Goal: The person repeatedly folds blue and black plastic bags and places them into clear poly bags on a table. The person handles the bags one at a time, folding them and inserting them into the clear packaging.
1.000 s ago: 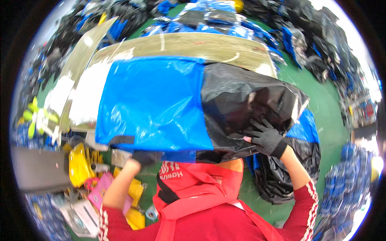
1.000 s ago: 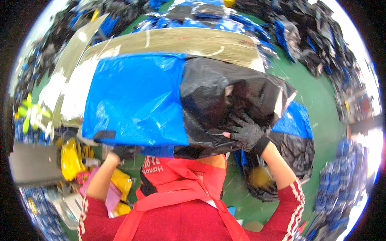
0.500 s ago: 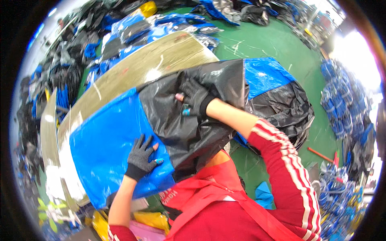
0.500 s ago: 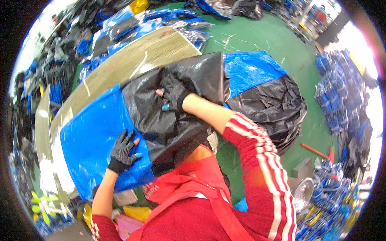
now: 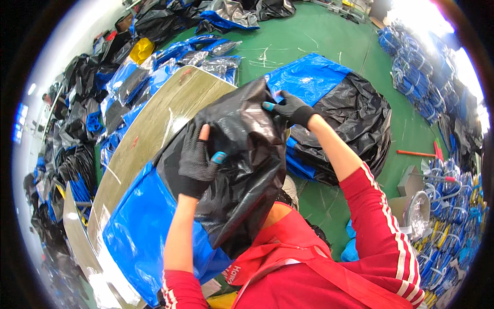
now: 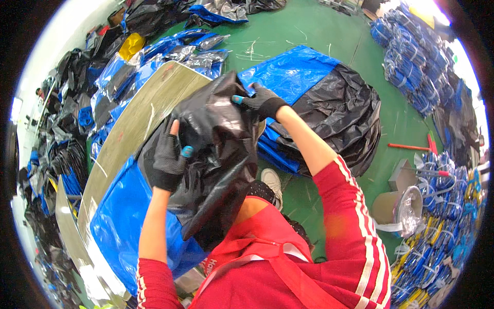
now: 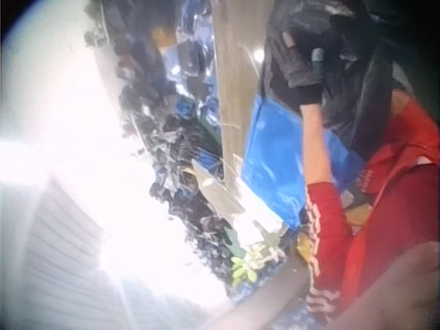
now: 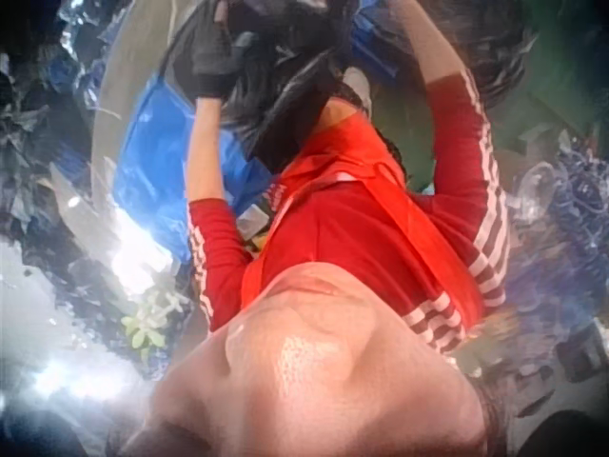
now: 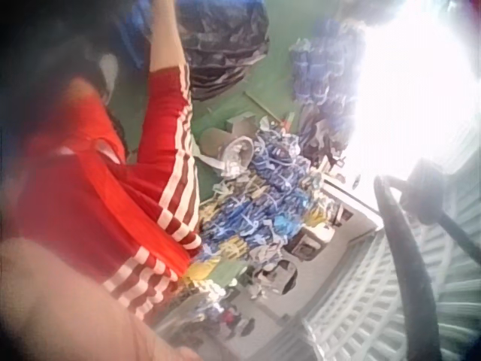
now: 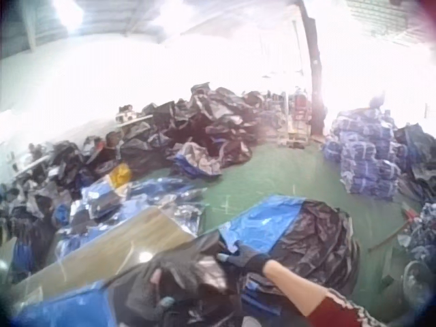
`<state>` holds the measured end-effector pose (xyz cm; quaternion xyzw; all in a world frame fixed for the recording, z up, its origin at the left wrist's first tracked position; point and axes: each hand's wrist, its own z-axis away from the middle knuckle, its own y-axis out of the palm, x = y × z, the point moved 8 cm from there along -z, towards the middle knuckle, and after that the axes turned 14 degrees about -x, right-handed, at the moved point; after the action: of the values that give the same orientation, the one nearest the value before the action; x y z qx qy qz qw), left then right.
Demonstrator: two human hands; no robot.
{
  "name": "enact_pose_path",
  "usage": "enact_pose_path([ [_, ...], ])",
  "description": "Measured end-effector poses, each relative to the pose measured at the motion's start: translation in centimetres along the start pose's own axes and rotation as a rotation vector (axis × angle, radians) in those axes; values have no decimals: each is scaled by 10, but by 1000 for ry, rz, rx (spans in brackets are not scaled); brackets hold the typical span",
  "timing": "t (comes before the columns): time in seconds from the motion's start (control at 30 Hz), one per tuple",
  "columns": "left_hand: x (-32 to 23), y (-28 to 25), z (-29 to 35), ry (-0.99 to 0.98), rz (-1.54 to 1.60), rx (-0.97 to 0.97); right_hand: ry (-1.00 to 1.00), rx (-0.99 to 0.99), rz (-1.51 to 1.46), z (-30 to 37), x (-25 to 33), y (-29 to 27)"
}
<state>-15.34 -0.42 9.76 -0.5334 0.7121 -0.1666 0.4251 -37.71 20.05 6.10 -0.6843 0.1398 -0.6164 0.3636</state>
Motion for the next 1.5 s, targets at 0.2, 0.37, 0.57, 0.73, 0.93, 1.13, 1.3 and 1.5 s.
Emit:
enact_pose_path([
  [0.2, -18, 92, 23, 358, -96, 162, -244, -378, -376, -53, 18, -37],
  [0.37, 10, 83, 32, 5, 313, 52, -284, -143, -332, -38, 28, -56],
  [0.57, -29, 46, -13, 241, 255, -189, -389, -209, -377, -41, 9, 24],
  [0.73, -43, 116, 2, 343, -41, 297, -294, -382, -770, -51, 52, -3],
  [0.93, -38, 121, 3, 285, -46, 224, -328, -175, -573, -13, 60, -1],
  [1.13, -40, 123, 6, 357, -100, 189, -623, -426, 13, 27, 37, -27],
  [1.3, -44, 117, 3, 362, -165, 196, -1346, -84, 242, 181, 60, 9],
  [1.5, -48, 37, 10, 526, -157, 505, -1211, -27, 49, 200, 17, 16],
])
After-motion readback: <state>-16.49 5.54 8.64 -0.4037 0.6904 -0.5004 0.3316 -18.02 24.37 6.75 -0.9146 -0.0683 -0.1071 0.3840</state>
